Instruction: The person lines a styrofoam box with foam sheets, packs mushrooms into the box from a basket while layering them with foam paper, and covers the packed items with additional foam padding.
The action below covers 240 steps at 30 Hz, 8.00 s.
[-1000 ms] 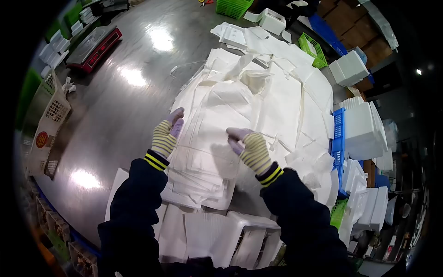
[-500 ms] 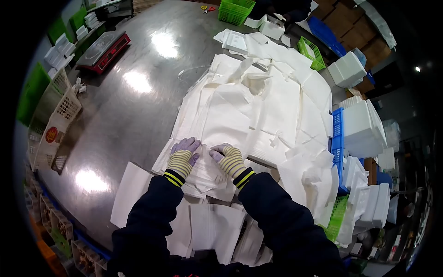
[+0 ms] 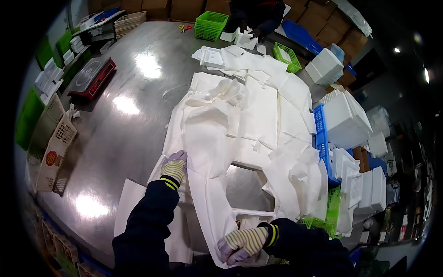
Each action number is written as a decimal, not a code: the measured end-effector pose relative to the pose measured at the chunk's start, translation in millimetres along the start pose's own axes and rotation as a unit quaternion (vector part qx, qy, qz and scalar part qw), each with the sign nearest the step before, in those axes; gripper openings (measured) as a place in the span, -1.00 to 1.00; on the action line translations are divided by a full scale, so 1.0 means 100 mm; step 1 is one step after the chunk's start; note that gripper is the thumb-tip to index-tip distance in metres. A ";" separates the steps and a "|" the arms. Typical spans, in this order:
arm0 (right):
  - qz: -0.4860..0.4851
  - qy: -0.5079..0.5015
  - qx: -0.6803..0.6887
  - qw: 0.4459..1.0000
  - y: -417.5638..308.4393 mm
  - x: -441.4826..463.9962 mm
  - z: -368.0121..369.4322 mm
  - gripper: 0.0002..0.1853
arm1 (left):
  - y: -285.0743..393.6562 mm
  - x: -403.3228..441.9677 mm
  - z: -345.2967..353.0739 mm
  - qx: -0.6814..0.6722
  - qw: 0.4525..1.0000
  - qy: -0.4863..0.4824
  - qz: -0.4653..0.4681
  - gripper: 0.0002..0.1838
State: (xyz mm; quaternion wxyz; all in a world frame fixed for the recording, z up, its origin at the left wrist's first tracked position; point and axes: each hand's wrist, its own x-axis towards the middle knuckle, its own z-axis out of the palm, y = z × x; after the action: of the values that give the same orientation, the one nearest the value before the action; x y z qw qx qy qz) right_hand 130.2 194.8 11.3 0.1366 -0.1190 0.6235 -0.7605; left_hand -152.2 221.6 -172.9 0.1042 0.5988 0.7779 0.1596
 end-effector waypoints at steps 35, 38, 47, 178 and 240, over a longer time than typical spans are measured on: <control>-0.262 0.735 0.135 0.611 0.52 -2.17 2.58 -0.25 | 3.66 -1.60 -0.54 -0.472 0.725 -0.470 0.176 -0.70; -0.072 0.785 0.055 0.613 0.88 -2.34 2.54 -0.53 | 3.72 -1.58 -0.52 -0.462 0.782 -0.346 0.236 -0.69; -0.205 0.768 0.236 0.560 0.53 -2.38 2.17 -0.68 | 3.81 -1.79 -0.83 -0.614 0.765 -0.191 0.028 -0.80; 0.714 0.553 -0.010 0.430 1.64 -3.18 2.62 -0.28 | 2.36 -3.08 -0.04 0.015 0.951 0.007 0.310 -0.67; 0.371 0.652 -0.333 0.572 1.79 -3.56 2.38 -0.59 | 1.97 -2.71 -0.46 -0.032 0.959 -0.039 0.279 -0.49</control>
State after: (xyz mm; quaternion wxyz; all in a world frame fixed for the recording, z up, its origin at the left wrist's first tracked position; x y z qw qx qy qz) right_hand 557.1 70.1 -122.3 -0.0861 0.6132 0.7429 -0.2544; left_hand 79.0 0.1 -64.6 0.1051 0.7943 0.5695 0.1837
